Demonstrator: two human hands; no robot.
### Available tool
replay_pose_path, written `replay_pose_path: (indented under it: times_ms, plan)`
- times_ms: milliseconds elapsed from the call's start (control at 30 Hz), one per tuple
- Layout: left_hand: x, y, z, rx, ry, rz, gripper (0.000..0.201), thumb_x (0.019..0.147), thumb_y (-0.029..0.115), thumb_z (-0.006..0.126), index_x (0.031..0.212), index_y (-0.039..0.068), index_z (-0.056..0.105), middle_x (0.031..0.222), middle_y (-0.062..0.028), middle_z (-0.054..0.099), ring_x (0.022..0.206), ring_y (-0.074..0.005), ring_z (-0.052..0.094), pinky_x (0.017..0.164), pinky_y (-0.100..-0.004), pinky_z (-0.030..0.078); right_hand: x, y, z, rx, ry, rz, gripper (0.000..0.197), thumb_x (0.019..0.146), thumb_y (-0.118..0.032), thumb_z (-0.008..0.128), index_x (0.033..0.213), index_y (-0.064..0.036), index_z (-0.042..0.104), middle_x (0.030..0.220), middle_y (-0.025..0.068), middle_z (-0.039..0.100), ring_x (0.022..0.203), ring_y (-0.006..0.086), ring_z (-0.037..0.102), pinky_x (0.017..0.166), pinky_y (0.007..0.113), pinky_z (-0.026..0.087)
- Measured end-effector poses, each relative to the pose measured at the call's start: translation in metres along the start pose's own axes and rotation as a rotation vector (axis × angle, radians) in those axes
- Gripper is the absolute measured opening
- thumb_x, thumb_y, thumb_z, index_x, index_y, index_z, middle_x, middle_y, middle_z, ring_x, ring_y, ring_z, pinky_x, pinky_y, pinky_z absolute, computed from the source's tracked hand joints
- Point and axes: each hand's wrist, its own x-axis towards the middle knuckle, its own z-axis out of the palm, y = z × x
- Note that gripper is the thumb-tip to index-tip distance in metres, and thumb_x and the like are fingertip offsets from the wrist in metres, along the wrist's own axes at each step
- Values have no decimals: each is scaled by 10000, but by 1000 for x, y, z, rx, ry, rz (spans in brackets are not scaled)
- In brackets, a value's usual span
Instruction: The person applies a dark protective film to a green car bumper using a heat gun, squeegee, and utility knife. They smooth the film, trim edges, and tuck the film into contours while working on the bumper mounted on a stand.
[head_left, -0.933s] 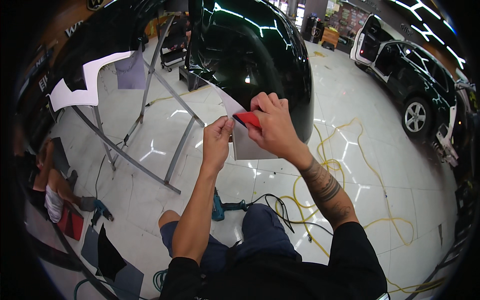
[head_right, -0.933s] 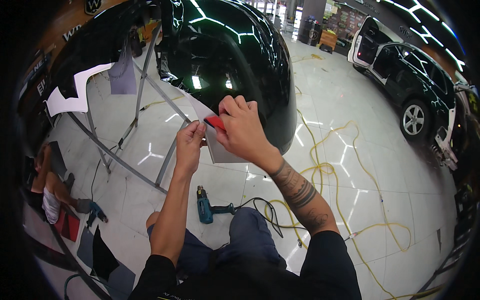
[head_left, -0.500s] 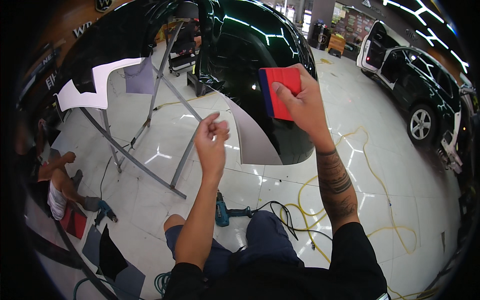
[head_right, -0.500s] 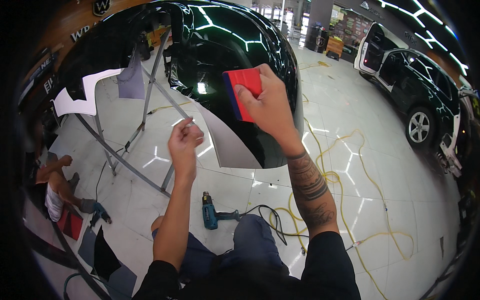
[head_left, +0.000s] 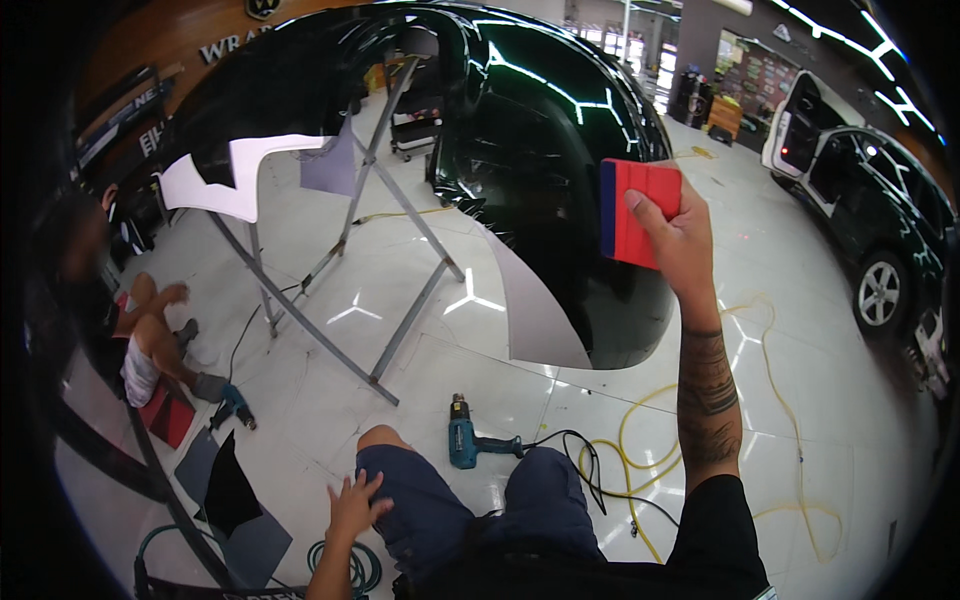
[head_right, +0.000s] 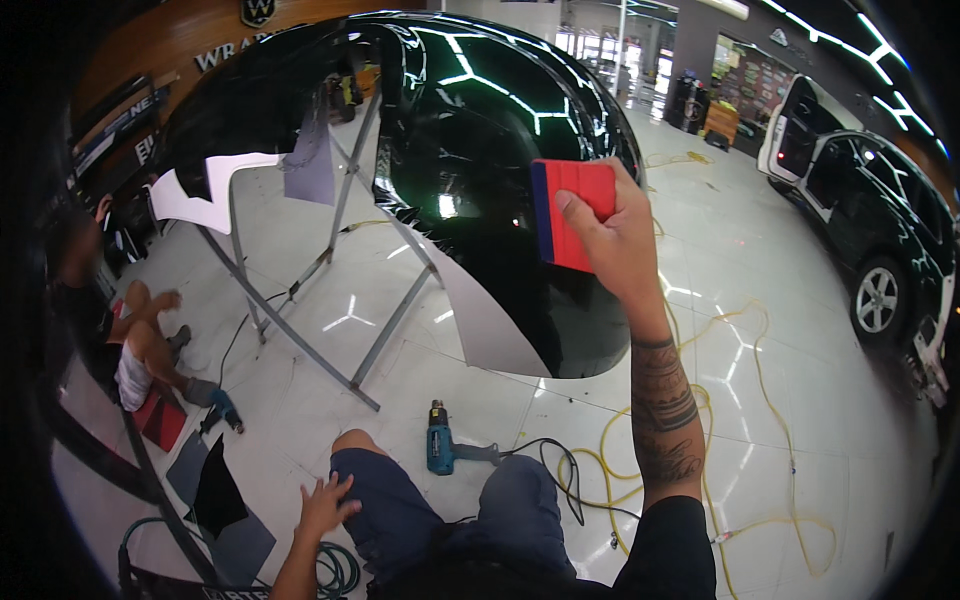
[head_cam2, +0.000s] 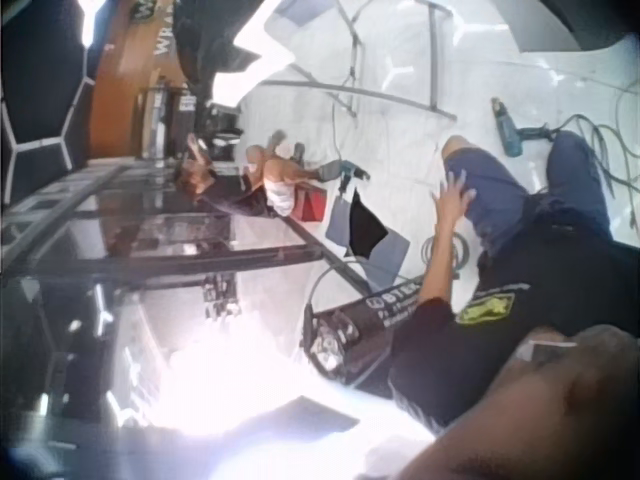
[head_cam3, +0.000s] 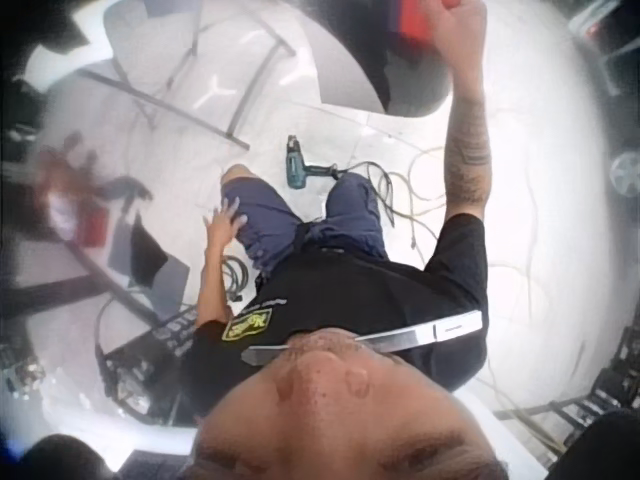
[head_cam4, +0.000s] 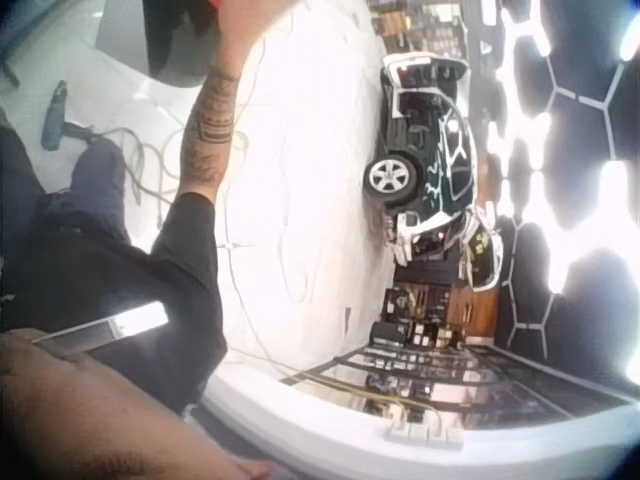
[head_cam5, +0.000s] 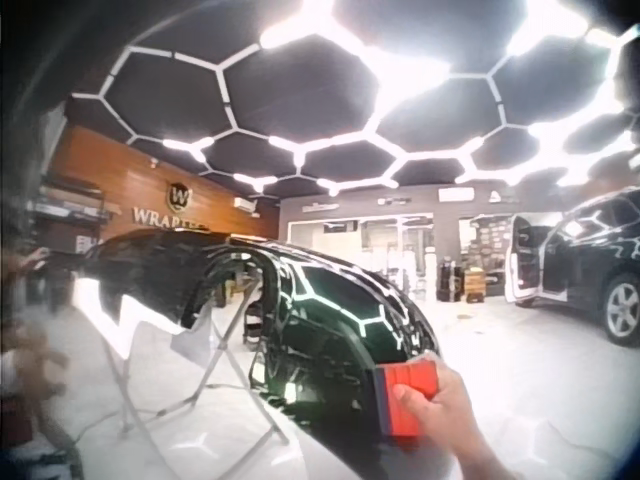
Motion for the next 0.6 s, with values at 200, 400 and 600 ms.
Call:
replay_pose_path:
  times_ms: [200, 400, 600]
  plan:
    - [92, 162, -144, -1173, 327, 217, 222, 904, 105, 599, 1059, -54, 619, 790, -49, 616, 630, -107, 586, 557, -250, 496, 29, -14, 29, -66, -57, -260, 238, 830, -160, 674, 934, 43, 609, 817, 69, 594, 714, 146, 590, 646, 279, 477]
    - [118, 286, -228, -1531, 436, 443, 252, 937, 161, 588, 1118, -14, 605, 960, -57, 622, 821, -105, 572, 654, -257, 476, 58, -11, 50, -32, -101, -218, 256, 816, -182, 677, 930, 38, 613, 808, 102, 626, 682, 172, 614, 640, 299, 493]
    - [121, 314, -227, -1717, 445, 335, 205, 942, 141, 570, 1065, -13, 625, 942, -66, 644, 834, -120, 593, 655, -259, 499, 64, 0, 50, 22, -102, -203, 283, 807, -212, 684, 931, 29, 603, 769, 120, 656, 657, 188, 629, 629, 307, 501]
